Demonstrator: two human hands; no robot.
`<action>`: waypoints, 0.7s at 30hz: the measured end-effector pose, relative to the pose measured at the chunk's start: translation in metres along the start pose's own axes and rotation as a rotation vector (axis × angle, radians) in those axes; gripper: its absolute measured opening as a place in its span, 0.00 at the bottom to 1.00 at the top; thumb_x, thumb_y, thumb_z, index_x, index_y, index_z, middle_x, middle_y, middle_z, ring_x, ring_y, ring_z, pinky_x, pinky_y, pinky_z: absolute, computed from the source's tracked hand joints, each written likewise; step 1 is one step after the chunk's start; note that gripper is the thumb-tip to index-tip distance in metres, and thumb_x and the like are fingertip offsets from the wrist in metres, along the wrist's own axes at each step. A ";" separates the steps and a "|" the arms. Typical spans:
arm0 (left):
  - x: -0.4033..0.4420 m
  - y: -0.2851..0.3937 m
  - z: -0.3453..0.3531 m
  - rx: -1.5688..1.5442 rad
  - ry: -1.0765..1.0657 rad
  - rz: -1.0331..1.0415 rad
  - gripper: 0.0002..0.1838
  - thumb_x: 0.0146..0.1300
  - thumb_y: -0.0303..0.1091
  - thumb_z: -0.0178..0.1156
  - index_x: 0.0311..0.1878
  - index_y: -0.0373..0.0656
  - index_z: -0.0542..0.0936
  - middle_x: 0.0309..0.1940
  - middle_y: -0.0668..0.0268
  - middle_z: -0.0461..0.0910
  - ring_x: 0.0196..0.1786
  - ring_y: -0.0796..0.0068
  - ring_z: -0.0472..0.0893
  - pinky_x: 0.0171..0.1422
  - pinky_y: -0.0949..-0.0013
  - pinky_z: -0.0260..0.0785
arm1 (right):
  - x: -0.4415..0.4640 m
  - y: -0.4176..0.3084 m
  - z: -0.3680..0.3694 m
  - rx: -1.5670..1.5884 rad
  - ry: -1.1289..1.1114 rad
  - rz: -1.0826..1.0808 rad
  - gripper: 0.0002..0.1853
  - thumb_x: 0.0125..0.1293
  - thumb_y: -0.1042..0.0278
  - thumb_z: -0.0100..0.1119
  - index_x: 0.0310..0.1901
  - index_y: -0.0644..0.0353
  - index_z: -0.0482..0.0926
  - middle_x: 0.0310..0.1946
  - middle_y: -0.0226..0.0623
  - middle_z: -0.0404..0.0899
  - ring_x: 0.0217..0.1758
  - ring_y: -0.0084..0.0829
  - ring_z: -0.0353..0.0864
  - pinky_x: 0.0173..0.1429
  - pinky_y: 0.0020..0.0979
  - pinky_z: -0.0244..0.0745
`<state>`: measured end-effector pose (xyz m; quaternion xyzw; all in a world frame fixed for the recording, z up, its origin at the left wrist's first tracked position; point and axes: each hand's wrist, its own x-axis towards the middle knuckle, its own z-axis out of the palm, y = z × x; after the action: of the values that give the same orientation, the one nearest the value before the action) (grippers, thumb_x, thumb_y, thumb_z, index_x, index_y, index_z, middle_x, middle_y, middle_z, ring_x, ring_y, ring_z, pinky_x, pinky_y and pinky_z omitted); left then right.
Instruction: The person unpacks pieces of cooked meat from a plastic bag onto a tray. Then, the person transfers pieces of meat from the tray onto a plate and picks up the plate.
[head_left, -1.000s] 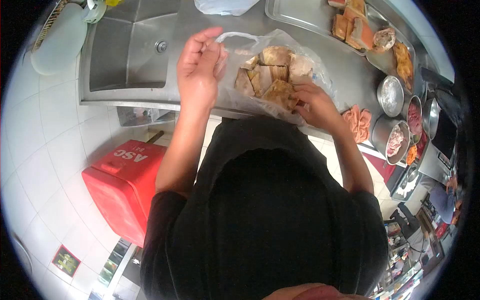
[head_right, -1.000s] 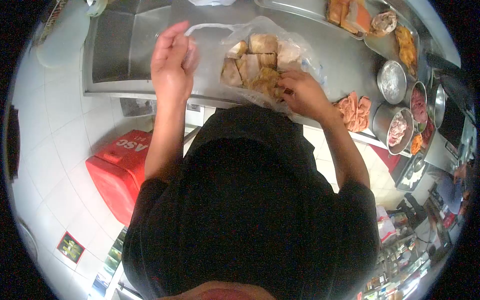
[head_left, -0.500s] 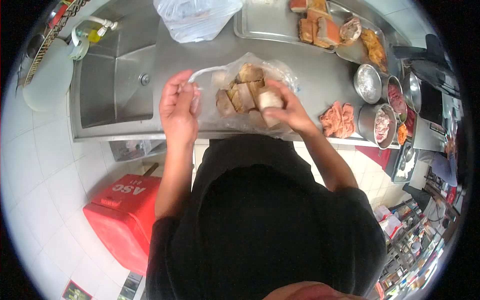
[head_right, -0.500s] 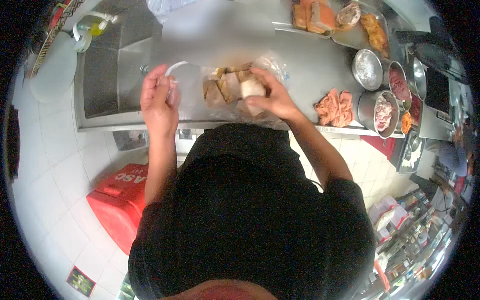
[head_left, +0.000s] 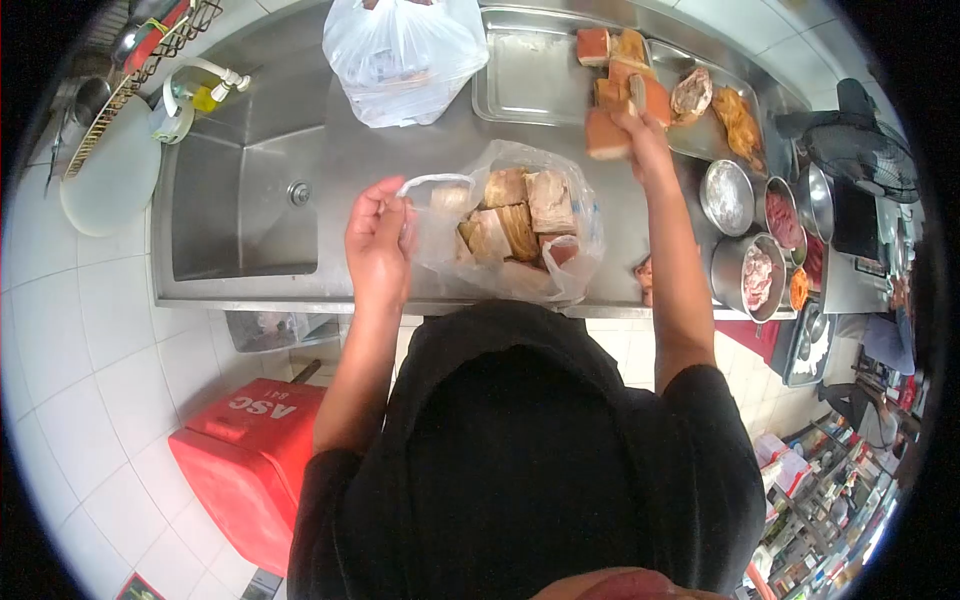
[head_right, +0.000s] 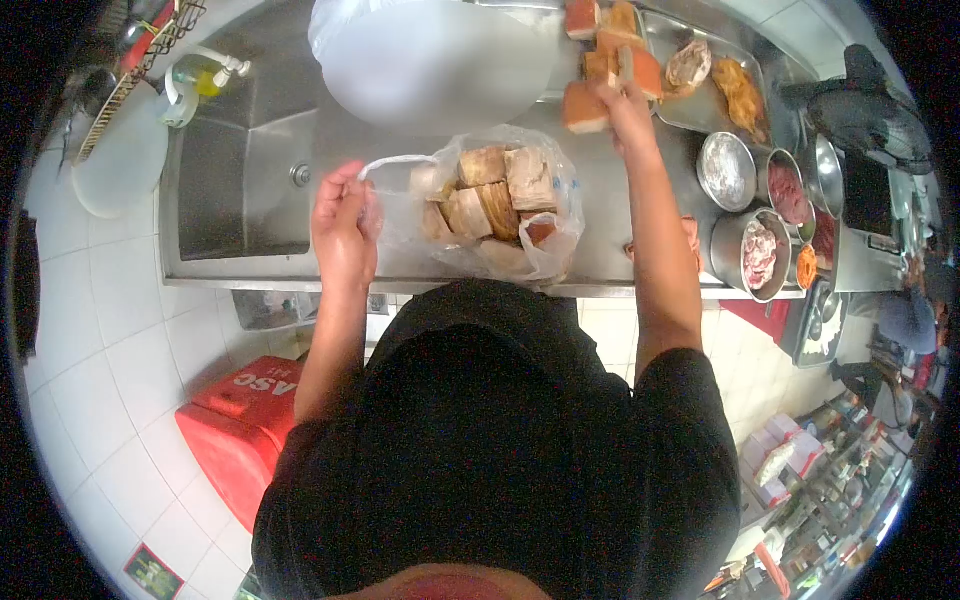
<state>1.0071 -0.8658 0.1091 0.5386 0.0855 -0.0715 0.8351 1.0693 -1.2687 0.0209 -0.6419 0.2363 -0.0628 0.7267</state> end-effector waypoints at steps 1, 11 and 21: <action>0.000 0.000 -0.003 0.001 -0.020 0.009 0.11 0.74 0.28 0.53 0.56 0.43 0.76 0.34 0.75 0.76 0.30 0.92 0.69 0.28 0.83 0.56 | 0.027 0.011 0.003 -0.063 0.044 -0.086 0.30 0.59 0.67 0.63 0.63 0.68 0.68 0.53 0.41 0.79 0.54 0.38 0.81 0.56 0.35 0.77; -0.007 0.004 -0.017 0.018 0.108 0.036 0.11 0.74 0.28 0.54 0.57 0.41 0.75 0.32 0.75 0.75 0.27 0.91 0.68 0.27 0.83 0.55 | 0.113 0.037 0.025 -1.324 0.263 -0.306 0.34 0.54 0.42 0.64 0.56 0.59 0.79 0.51 0.58 0.82 0.56 0.52 0.82 0.62 0.45 0.75; -0.009 0.010 -0.023 -0.059 0.094 0.056 0.11 0.74 0.27 0.54 0.56 0.42 0.76 0.36 0.71 0.77 0.34 0.87 0.73 0.29 0.82 0.59 | -0.032 -0.025 0.071 -0.679 0.054 -0.533 0.14 0.64 0.69 0.63 0.50 0.63 0.82 0.47 0.42 0.86 0.51 0.32 0.84 0.58 0.33 0.76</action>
<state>0.9989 -0.8403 0.1110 0.5188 0.1117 -0.0203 0.8473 1.0766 -1.1961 0.0581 -0.8813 0.0881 -0.1838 0.4263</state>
